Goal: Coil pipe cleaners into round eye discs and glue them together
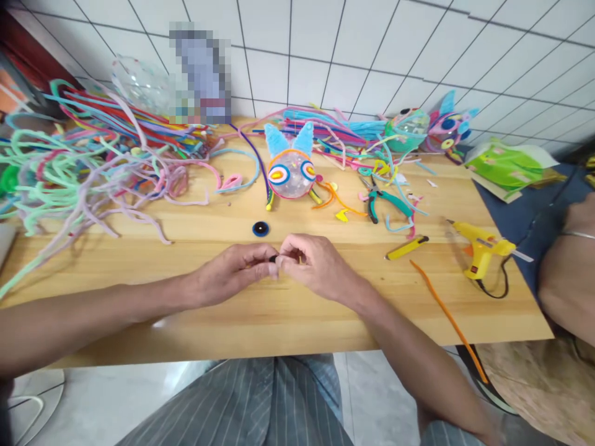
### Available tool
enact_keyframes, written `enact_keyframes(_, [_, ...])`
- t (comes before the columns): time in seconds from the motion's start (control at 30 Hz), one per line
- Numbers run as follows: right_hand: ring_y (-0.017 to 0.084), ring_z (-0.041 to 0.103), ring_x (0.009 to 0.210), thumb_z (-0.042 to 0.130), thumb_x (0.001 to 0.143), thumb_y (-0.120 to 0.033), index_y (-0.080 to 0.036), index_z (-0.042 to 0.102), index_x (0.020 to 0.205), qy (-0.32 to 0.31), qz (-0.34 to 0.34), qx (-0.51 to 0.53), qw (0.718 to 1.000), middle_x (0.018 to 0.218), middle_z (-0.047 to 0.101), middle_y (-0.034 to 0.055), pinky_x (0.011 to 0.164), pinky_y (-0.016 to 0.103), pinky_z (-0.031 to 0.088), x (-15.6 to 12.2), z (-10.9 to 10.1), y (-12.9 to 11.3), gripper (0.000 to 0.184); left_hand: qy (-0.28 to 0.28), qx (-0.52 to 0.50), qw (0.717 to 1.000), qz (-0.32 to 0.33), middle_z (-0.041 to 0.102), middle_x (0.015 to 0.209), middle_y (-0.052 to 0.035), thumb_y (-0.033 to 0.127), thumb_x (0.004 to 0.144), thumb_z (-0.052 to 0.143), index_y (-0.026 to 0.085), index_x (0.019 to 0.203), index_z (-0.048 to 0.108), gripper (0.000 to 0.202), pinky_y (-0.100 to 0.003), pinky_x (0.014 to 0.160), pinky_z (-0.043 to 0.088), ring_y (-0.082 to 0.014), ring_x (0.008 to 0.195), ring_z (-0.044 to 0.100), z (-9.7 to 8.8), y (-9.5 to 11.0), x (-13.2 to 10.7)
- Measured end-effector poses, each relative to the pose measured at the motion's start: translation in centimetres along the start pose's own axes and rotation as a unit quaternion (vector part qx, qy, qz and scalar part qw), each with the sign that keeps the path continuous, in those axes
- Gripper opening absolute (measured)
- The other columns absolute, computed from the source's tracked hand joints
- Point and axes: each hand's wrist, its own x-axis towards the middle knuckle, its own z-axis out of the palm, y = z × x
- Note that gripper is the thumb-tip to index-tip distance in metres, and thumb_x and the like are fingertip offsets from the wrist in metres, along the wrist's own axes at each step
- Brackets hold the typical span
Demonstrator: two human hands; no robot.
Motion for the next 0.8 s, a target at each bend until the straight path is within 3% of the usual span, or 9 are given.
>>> enact_keyframes(0.17, [0.012, 0.050, 0.063, 0.064, 0.086, -0.031, -0.020, 0.060, 0.077, 0.033, 0.006, 0.112, 0.993, 0.068, 0.057, -0.0037, 0.059, 0.025, 0.038, 0.5, -1.3, 1.6, 0.015, 0.071, -0.103, 0.991, -0.049, 0.057, 0.074, 0.0012, 0.035, 0.097, 0.053, 0.016, 0.080, 0.061, 0.027, -0.023, 0.064, 0.039, -0.0100, 0.067, 0.046, 2.2, 0.2, 2.1])
enact_keyframes(0.33, [0.013, 0.058, 0.068, 0.066, 0.089, -0.036, -0.020, 0.062, 0.086, 0.058, -0.003, 0.187, 0.981, 0.074, 0.063, -0.0018, 0.064, 0.026, 0.045, 1.0, -0.3, 3.4, 0.016, 0.124, -0.151, 0.980, -0.047, 0.044, 0.067, 0.0042, 0.042, 0.095, 0.056, 0.016, 0.073, 0.055, 0.035, -0.023, 0.061, 0.032, -0.0092, 0.063, 0.037, 4.1, -1.1, 2.9])
enact_keyframes(0.5, [0.014, 0.063, 0.076, 0.065, 0.093, -0.036, -0.020, 0.067, 0.092, 0.062, -0.046, 0.175, 0.982, 0.082, 0.069, -0.0003, 0.071, 0.027, 0.048, 0.8, 1.3, 4.1, 0.016, 0.119, -0.118, 0.986, -0.007, 0.047, 0.071, 0.0022, 0.043, 0.099, 0.055, 0.015, 0.074, 0.056, 0.038, -0.024, 0.067, 0.037, -0.0104, 0.069, 0.043, 4.1, -2.3, 2.0])
enact_keyframes(0.8, [0.014, 0.060, 0.067, 0.068, 0.093, -0.040, -0.021, 0.068, 0.080, 0.133, -0.092, 0.136, 0.977, 0.072, 0.066, -0.0009, 0.065, 0.027, 0.047, 0.6, 1.7, 5.1, 0.023, 0.127, -0.132, 0.983, -0.025, 0.059, 0.070, 0.0008, 0.041, 0.094, 0.063, 0.013, 0.075, 0.066, 0.034, -0.023, 0.069, 0.042, -0.0102, 0.069, 0.051, 4.0, -2.8, 2.5])
